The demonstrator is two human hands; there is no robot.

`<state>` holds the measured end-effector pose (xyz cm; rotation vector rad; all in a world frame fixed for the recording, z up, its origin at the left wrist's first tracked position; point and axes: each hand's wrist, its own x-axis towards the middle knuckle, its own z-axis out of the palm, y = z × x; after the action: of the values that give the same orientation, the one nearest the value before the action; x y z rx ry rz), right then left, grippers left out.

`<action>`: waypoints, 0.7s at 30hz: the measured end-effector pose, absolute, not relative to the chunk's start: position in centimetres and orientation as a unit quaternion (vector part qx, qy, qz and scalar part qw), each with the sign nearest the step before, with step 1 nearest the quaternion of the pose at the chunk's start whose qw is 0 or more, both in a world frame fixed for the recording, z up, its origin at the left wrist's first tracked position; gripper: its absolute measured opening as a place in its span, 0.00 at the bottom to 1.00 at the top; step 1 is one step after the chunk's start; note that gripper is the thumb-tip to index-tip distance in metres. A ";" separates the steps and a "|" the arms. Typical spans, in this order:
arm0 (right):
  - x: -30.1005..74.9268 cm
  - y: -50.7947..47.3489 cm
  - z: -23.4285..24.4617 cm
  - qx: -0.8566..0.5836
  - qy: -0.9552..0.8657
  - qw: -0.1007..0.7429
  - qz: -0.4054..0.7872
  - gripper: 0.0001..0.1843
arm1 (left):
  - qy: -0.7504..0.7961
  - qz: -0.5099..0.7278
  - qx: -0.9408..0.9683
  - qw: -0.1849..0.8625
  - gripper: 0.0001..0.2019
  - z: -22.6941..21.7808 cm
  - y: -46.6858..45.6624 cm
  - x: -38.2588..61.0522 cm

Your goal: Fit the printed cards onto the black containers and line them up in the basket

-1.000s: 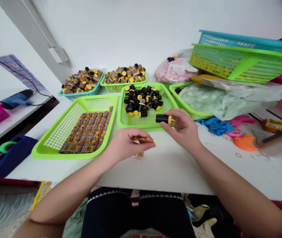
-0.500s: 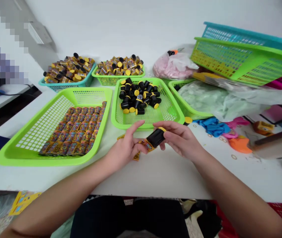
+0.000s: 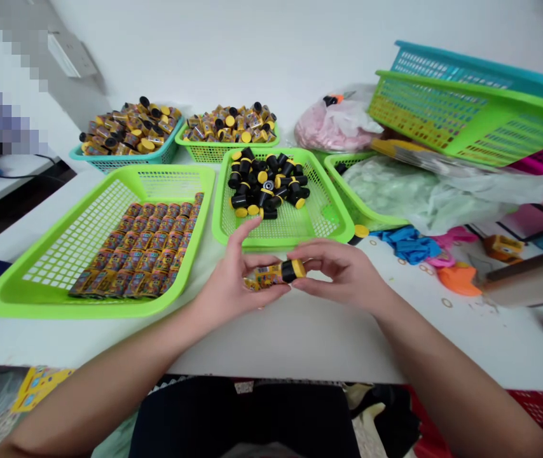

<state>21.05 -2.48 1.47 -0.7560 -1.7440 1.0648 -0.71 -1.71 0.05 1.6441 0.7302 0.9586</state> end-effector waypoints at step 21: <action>17.4 -3.8 -0.5 -0.316 -0.831 0.451 -0.076 0.32 | 0.302 0.483 0.527 0.631 0.57 0.5 -2.1 0.5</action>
<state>17.36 -3.76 -0.53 -0.7804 -2.0540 -0.1867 0.52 -2.07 0.55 1.2073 0.6908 1.1058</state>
